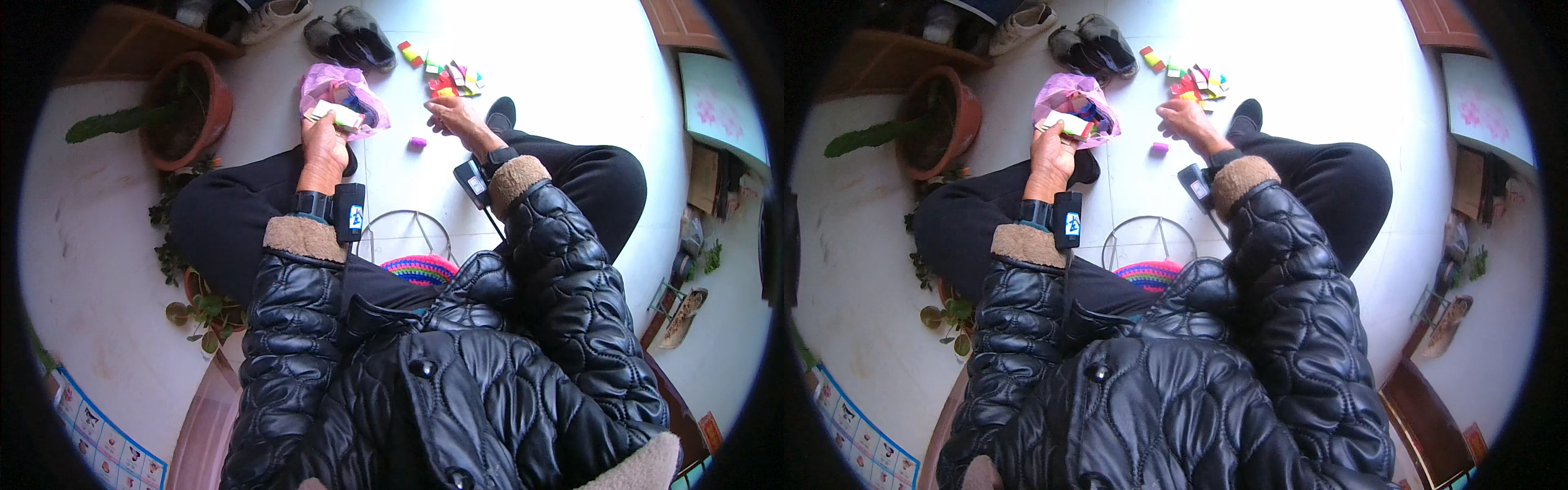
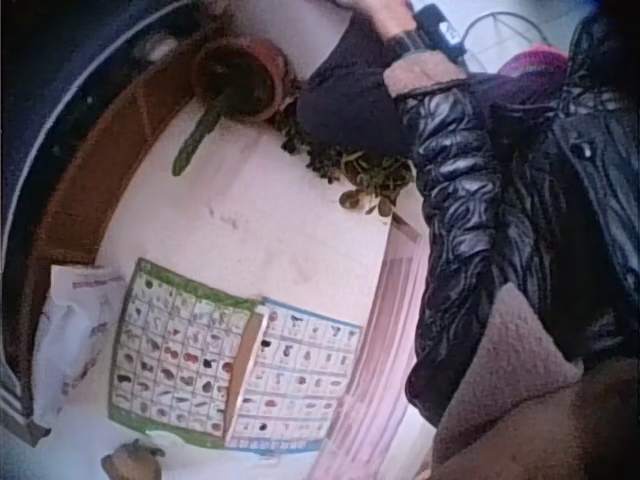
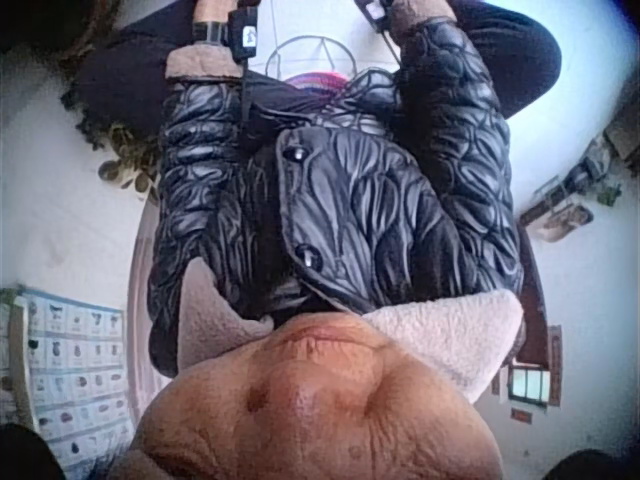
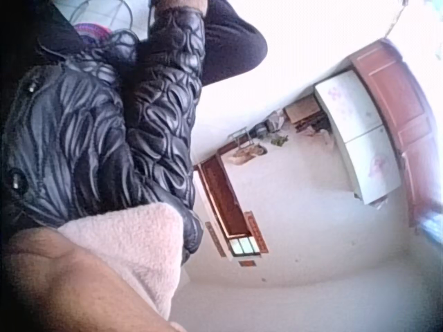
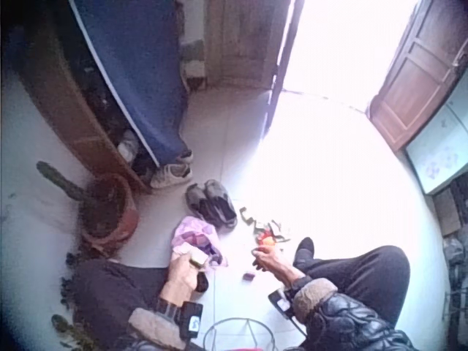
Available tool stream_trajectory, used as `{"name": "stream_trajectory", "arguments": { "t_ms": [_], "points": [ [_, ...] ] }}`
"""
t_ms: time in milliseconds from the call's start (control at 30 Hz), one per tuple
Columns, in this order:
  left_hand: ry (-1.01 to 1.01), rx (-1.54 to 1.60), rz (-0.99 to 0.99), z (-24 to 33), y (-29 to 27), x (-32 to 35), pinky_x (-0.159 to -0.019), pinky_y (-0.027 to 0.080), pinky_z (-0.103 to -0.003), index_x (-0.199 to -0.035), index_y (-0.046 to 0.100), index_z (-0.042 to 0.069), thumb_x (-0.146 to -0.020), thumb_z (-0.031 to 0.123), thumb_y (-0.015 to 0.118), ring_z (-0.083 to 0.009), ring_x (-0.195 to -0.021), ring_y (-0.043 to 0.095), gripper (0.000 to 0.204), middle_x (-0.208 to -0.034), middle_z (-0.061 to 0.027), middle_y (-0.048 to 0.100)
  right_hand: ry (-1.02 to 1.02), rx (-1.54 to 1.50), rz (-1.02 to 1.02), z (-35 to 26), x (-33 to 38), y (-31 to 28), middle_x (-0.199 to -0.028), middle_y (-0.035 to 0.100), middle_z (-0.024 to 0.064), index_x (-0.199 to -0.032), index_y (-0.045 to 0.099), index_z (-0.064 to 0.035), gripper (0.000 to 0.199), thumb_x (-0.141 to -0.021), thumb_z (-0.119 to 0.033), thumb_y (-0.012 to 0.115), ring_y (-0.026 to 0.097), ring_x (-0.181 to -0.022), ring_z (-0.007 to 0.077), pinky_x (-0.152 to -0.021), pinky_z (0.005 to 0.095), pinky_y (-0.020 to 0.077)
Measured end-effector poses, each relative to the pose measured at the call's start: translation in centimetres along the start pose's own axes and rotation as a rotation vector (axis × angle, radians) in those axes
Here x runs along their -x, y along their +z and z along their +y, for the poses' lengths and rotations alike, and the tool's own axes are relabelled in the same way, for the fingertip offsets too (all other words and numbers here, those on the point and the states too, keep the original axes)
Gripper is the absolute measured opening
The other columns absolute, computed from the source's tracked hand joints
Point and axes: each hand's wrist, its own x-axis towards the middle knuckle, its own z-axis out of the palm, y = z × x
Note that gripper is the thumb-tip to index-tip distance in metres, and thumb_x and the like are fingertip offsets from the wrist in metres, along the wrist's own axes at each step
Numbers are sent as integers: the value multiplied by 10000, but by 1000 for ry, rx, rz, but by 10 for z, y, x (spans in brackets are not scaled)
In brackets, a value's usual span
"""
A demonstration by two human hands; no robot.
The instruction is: The person sits on the floor and assembles small, colorful plastic blocks into a chain-like structure. They pick up individual blocks, connect them, and occasionally adjust the growing chain.
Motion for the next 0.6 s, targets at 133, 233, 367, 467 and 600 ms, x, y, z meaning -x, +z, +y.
{"name": "stream_trajectory", "arguments": {
  "t_ms": [133,233,367,467,600],
  "points": [
    [42,-71,-6,3,5,-1,-1034,245,-529,-1350,224,139,-869,-3,444,-333,-1266,311,548,-1329,-171,322,206,-167,33,53,-15,-7,-954,608,158,-1160,506,28,330,-907,-182,484,610,-850,228,-692,295,505],
    [51,-155,-3,6,15,5,-1058,190,-505,-1397,127,111,-865,7,456,-313,-1286,264,634,-1365,-174,284,258,-158,-2,91,-33,-2,-996,606,191,-1119,546,28,329,-874,-190,508,608,-892,246,-759,323,489],
    [57,-155,-9,18,37,25,-1034,270,-422,-1363,222,24,-879,19,452,-260,-1218,355,536,-1341,-149,339,-41,699,-13,134,-59,24,-972,633,172,-1020,639,-52,279,-820,-164,482,596,-962,280,-850,393,455],
    [64,-176,-48,35,62,55,-1011,328,-366,-1290,354,11,-900,71,483,-257,-1197,407,416,-1259,-147,429,-187,941,-108,153,-55,36,-1029,575,182,-1062,606,-104,317,-758,-123,519,549,-996,308,-889,387,431],
    [-11,-296,-138,60,89,71,-930,407,-320,-1156,492,23,-901,65,480,-200,-1066,526,259,-1111,-104,554,-224,1133,-149,169,-55,52,-1096,524,191,-1107,570,-119,380,-742,-67,480,398,-1166,306,-973,464,329]
  ]
}}
